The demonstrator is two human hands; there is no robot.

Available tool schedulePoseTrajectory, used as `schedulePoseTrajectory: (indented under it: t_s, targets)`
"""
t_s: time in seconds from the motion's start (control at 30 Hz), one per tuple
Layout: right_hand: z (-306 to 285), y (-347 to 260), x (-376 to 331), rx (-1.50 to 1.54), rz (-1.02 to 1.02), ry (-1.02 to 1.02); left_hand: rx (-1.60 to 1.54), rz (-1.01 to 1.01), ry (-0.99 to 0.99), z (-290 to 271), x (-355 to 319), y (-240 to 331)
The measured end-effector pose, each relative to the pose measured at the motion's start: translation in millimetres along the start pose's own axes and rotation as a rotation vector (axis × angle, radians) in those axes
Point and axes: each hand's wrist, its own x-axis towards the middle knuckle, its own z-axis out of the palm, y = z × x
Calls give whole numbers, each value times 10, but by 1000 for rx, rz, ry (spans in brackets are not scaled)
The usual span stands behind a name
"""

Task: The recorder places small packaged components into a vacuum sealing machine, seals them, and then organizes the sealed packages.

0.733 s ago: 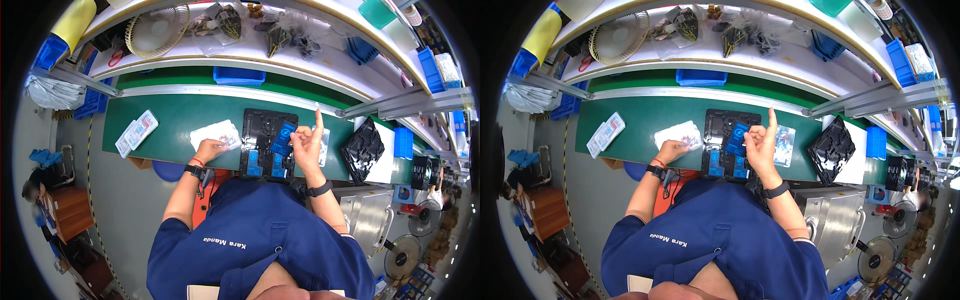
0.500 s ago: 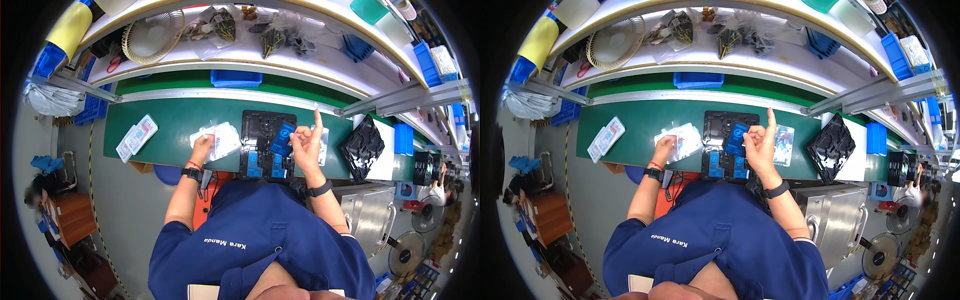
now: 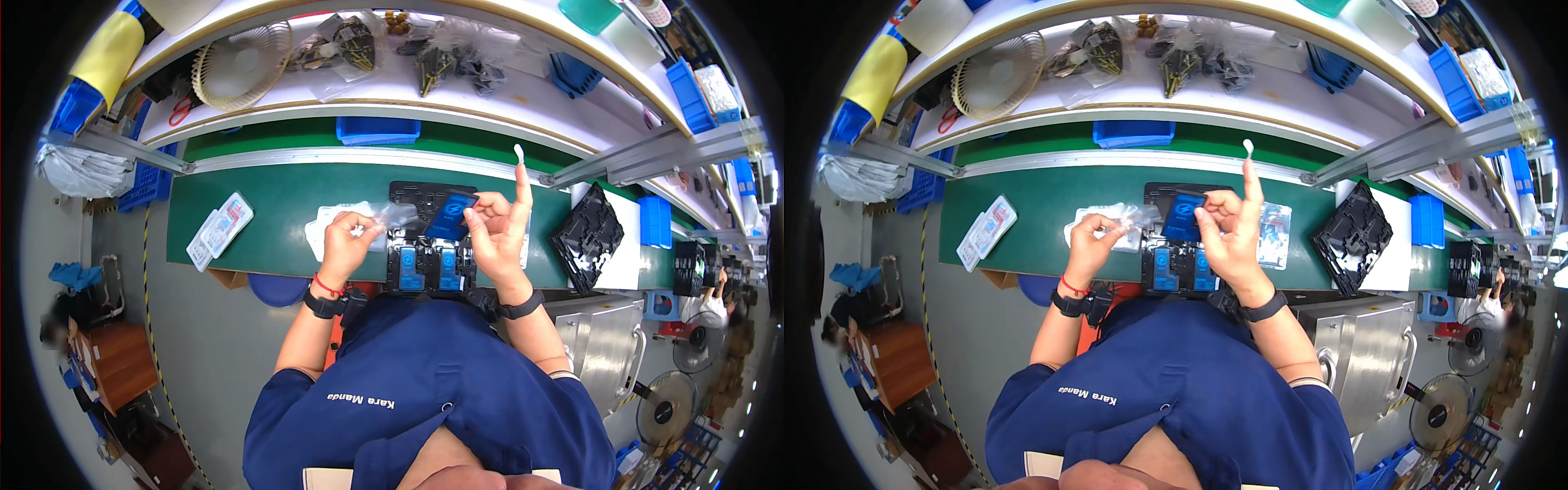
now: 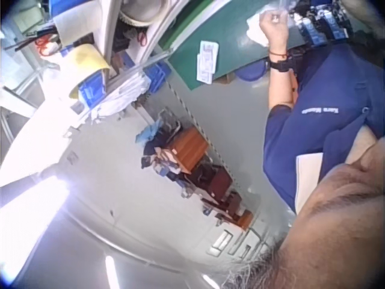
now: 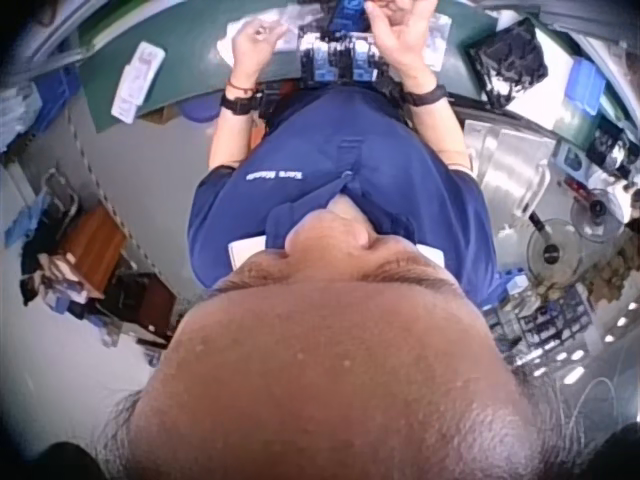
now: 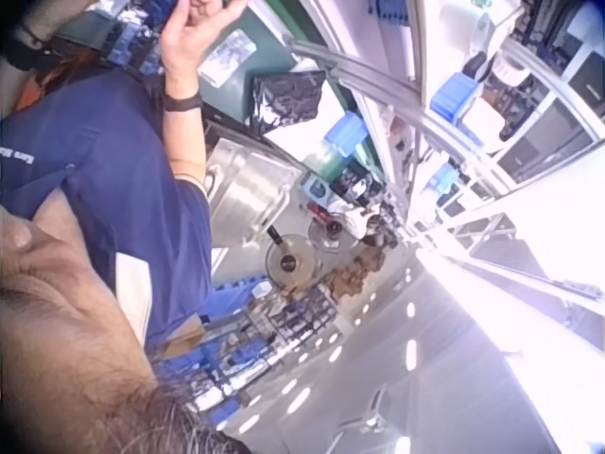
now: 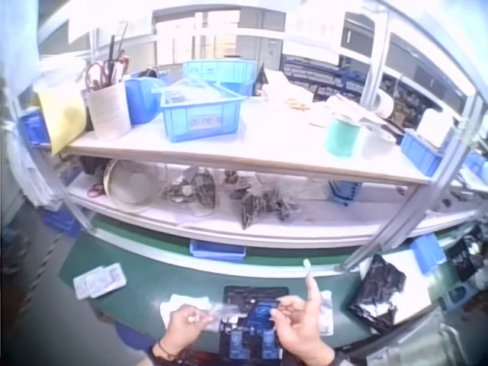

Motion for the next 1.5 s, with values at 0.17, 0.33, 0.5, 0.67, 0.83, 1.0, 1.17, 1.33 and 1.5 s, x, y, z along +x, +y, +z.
schedulePoseTrajectory:
  t_s: [0.17,0.33,0.5,0.67,0.83,1.0,1.17,1.33,1.5]
  targets:
    - [-26,137,-30,-273,-267,-22,-15,102,-97,147,-41,276]
    - [-61,184,-100,-225,-249,-30,-40,188,-279,189,-2,310]
    - [-60,171,-122,-13,-104,7,-335,-75,-437,263,-25,337]
    - [-28,123,-129,119,-65,62,-499,-93,-576,342,-8,301]
    - [-88,112,-79,-324,-240,-41,-905,-138,-537,361,43,458]
    - [-144,-32,-167,-361,-239,77,-1367,-104,-395,406,136,461]
    - [-34,119,-354,-368,-12,-28,-1535,-189,-286,470,197,552]
    - [11,283,-320,-401,-11,15,-1664,-255,-240,559,193,646]
    - [49,323,-292,-470,-15,147,-1664,-252,-270,639,176,685]
